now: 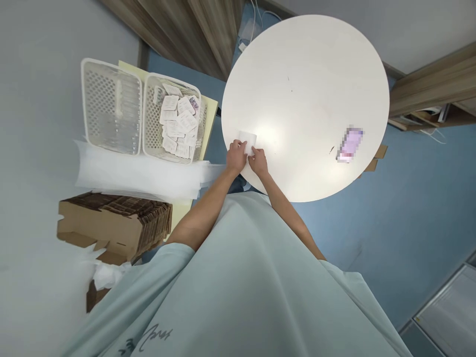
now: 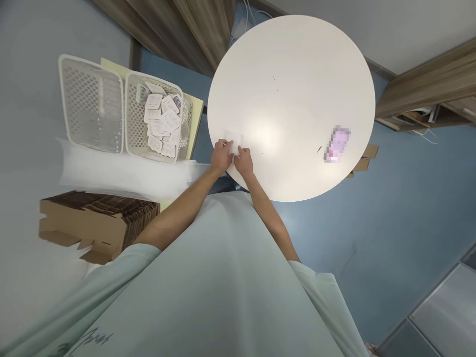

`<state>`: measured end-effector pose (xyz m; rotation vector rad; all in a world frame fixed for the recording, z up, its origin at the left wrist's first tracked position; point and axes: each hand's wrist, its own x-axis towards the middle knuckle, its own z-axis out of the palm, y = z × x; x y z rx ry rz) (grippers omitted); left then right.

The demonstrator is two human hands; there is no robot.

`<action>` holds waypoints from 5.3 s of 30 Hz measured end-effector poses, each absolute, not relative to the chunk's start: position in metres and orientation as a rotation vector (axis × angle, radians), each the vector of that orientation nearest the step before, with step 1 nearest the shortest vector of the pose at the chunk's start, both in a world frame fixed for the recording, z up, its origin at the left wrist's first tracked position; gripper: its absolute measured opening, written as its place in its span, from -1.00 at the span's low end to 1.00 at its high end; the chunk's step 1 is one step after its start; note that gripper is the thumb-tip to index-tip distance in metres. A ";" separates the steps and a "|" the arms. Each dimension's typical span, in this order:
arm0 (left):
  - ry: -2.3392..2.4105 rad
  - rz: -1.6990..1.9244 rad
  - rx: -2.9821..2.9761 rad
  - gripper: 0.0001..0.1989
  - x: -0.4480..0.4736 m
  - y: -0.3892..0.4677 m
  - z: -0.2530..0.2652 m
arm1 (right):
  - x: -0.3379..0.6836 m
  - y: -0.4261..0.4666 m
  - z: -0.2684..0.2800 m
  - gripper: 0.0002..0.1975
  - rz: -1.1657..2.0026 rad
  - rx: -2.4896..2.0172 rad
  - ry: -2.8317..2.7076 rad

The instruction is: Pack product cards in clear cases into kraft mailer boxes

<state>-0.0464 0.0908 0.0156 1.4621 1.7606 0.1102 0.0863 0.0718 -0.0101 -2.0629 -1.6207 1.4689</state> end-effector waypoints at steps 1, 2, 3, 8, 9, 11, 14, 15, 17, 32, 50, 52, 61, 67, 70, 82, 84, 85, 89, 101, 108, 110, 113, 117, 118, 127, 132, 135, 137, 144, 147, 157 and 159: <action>1.733 0.088 1.475 -0.40 -0.050 0.092 0.018 | 0.088 0.073 -0.009 -0.36 1.477 -2.072 -1.659; 1.706 0.067 1.484 -0.42 -0.054 0.093 0.021 | 0.090 0.075 -0.007 -0.36 1.486 -2.077 -1.696; 1.683 0.053 1.488 -0.43 -0.058 0.093 0.024 | 0.092 0.075 -0.005 -0.36 1.498 -2.077 -1.727; 1.699 0.158 1.442 -0.53 -0.067 0.062 0.050 | 0.107 0.062 0.006 -0.37 1.517 -1.949 -1.734; 1.725 0.181 1.408 -0.54 -0.067 0.051 0.056 | 0.111 0.056 0.009 -0.38 1.521 -1.905 -1.730; 1.762 0.210 1.332 -0.55 -0.069 0.026 0.069 | 0.120 0.042 0.016 -0.40 1.550 -1.839 -1.740; 1.790 0.265 1.257 -0.55 -0.074 -0.010 0.090 | 0.133 0.021 0.029 -0.42 1.613 -1.792 -1.761; 1.806 0.288 1.230 -0.56 -0.076 -0.021 0.097 | 0.137 0.015 0.034 -0.42 1.627 -1.788 -1.763; 1.840 0.328 1.171 -0.57 -0.082 -0.039 0.111 | 0.141 0.005 0.044 -0.43 1.639 -1.788 -1.762; 1.940 0.762 1.198 -0.52 -0.226 -0.159 0.151 | 0.059 -0.051 0.142 -0.24 1.605 -1.649 -1.674; 2.335 0.444 1.121 -0.51 -0.402 -0.316 0.106 | -0.156 -0.170 0.192 -0.43 1.467 -1.027 -2.570; 2.341 0.473 1.126 -0.52 -0.402 -0.316 0.104 | -0.163 -0.176 0.196 -0.41 1.439 -0.988 -2.639; 2.335 0.514 1.136 -0.57 -0.405 -0.312 0.109 | -0.173 -0.181 0.189 -0.30 1.305 -0.866 -2.805; 2.404 0.423 1.104 -0.51 -0.410 -0.299 0.112 | -0.186 -0.172 0.168 -0.25 1.242 -0.642 -2.864; 2.426 0.350 1.088 -0.53 -0.412 -0.291 0.114 | -0.207 -0.168 0.156 -0.26 1.213 -0.554 -2.916; 2.386 0.455 1.100 -0.61 -0.416 -0.298 0.121 | -0.260 -0.165 0.135 -0.25 1.217 -0.892 -3.249; 2.415 0.558 1.111 -0.59 -0.416 -0.306 0.133 | -0.261 -0.165 0.133 -0.25 1.234 -0.911 -3.249; 2.432 0.622 1.126 -0.57 -0.417 -0.311 0.140 | -0.261 -0.165 0.133 -0.26 1.243 -0.921 -3.253; 2.473 0.938 1.254 -0.50 -0.425 -0.328 0.179 | -0.261 -0.162 0.135 -0.31 1.333 -0.925 -3.226; 2.123 1.187 1.998 -0.48 -0.396 -0.274 0.252 | -0.137 -0.119 0.260 -0.50 1.213 -1.085 -2.036; 1.517 1.050 2.397 -0.38 -0.302 -0.178 0.257 | -0.018 -0.081 0.281 -0.55 0.844 -1.326 -1.651; 1.376 0.996 2.452 -0.35 -0.270 -0.149 0.248 | 0.019 -0.074 0.265 -0.61 0.796 -1.426 -1.552; 1.201 0.879 2.494 -0.36 -0.216 -0.107 0.221 | 0.078 -0.067 0.238 -0.68 0.762 -1.564 -1.429; 1.020 0.658 2.485 -0.39 -0.137 -0.060 0.173 | 0.156 -0.061 0.199 -0.66 0.771 -1.733 -1.273; 0.981 0.588 2.483 -0.38 -0.118 -0.051 0.160 | 0.175 -0.059 0.189 -0.64 0.792 -1.772 -1.239; 0.753 0.117 2.427 -0.31 0.020 0.000 0.064 | 0.290 -0.047 0.103 -0.64 1.090 -1.954 -0.941; 0.760 -0.117 2.387 -0.31 0.060 0.001 0.029 | 0.318 -0.050 0.061 -0.69 1.084 -2.118 -0.978; 0.760 -0.223 2.364 -0.29 0.068 -0.004 0.015 | 0.327 -0.055 0.041 -0.72 1.118 -2.203 -1.012; 0.775 -0.264 2.367 -0.27 0.069 -0.007 0.006 | 0.331 -0.058 0.031 -0.74 1.162 -2.266 -1.020; 0.965 -0.374 2.274 -0.21 0.049 -0.005 -0.009 | 0.337 -0.054 0.023 -0.50 0.990 -2.387 -1.069; 1.123 -0.415 2.165 -0.17 0.035 -0.003 -0.006 | 0.333 -0.035 0.024 -0.38 0.961 -2.310 -1.186; 1.297 -0.335 1.968 -0.49 0.027 0.000 0.002 | 0.297 0.047 0.003 -0.06 1.246 -2.277 -1.458; 1.305 -0.305 1.951 -0.49 0.028 0.000 0.002 | 0.293 0.046 0.001 -0.03 1.280 -2.258 -1.496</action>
